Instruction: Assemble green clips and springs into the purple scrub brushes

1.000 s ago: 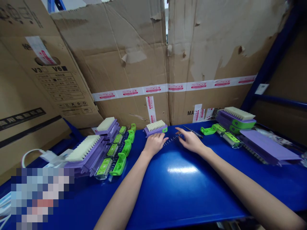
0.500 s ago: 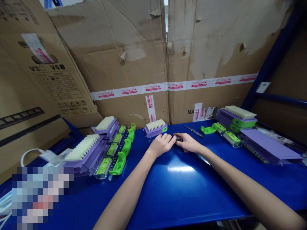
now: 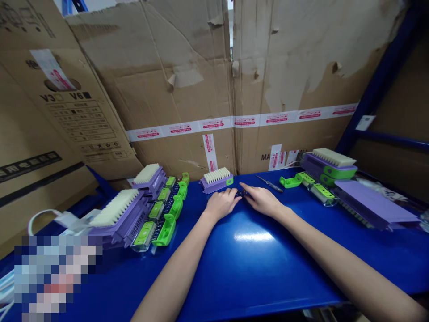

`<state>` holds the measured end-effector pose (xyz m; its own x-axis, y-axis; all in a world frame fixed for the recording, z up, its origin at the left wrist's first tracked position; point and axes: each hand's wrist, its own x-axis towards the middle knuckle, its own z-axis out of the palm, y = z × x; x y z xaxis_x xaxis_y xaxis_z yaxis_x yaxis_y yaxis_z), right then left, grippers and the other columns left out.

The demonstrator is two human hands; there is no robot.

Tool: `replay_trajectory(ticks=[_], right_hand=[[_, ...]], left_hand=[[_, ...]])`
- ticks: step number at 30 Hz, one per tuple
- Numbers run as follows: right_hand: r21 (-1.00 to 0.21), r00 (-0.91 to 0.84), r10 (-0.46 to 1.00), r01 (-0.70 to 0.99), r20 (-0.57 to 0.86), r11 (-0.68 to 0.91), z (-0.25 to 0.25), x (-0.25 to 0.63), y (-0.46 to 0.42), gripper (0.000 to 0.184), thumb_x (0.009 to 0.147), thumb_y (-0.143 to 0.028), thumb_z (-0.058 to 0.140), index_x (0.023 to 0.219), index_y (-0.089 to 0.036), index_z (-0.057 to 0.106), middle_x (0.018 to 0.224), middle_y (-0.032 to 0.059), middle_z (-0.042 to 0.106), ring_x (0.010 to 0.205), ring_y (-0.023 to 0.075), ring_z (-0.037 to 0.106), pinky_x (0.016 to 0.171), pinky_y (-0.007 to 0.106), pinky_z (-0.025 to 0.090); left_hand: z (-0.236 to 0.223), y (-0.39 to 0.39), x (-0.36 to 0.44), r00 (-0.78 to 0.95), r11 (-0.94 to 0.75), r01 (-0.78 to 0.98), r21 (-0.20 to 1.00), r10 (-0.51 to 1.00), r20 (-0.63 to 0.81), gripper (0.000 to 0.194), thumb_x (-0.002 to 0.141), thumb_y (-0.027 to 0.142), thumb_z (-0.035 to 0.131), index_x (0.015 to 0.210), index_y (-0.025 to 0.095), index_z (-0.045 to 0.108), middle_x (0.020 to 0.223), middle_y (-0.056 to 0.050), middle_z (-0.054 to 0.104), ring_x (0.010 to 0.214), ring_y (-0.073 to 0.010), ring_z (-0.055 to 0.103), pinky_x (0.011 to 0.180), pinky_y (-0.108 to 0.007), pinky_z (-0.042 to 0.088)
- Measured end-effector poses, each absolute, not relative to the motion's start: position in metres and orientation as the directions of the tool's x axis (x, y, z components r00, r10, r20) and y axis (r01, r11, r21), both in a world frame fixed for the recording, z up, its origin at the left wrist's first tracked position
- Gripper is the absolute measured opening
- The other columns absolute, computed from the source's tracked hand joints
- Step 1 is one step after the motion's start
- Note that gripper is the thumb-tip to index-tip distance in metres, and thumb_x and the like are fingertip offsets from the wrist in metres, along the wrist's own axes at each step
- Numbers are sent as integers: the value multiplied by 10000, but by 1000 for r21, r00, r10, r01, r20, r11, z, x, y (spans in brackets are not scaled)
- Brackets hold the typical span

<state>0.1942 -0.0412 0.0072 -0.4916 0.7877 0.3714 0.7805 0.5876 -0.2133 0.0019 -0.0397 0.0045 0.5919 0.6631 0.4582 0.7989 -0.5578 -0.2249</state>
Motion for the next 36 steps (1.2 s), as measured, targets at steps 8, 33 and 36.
replay_trajectory(ticks=[8,33,36], right_hand=[[-339,-508,796,723,330,602,4,194,-40,500,855,-190,469,1349,-126,431,1162,126,629,1022,218,625,858,299,494],[-334,-500,800,731,332,595,3,193,-40,495,877,-224,449,1363,-137,413,1257,124,570,1089,222,591,907,316,476],[-269,-504,796,758,335,594,4,191,-41,493,887,-219,433,1373,-139,400,1267,120,562,1102,230,583,920,331,470]], left_hand=[[4,-39,-1,704,-583,708,-399,531,472,287,955,302,328,1121,223,549,811,-46,611,677,-153,635,525,-221,412],[8,-45,4,596,-590,792,-158,690,410,337,948,360,315,1171,216,523,952,-71,632,771,-202,652,569,-258,465],[9,-45,6,568,-594,801,-81,709,418,318,948,338,321,1146,204,530,966,-72,643,821,-211,650,623,-273,478]])
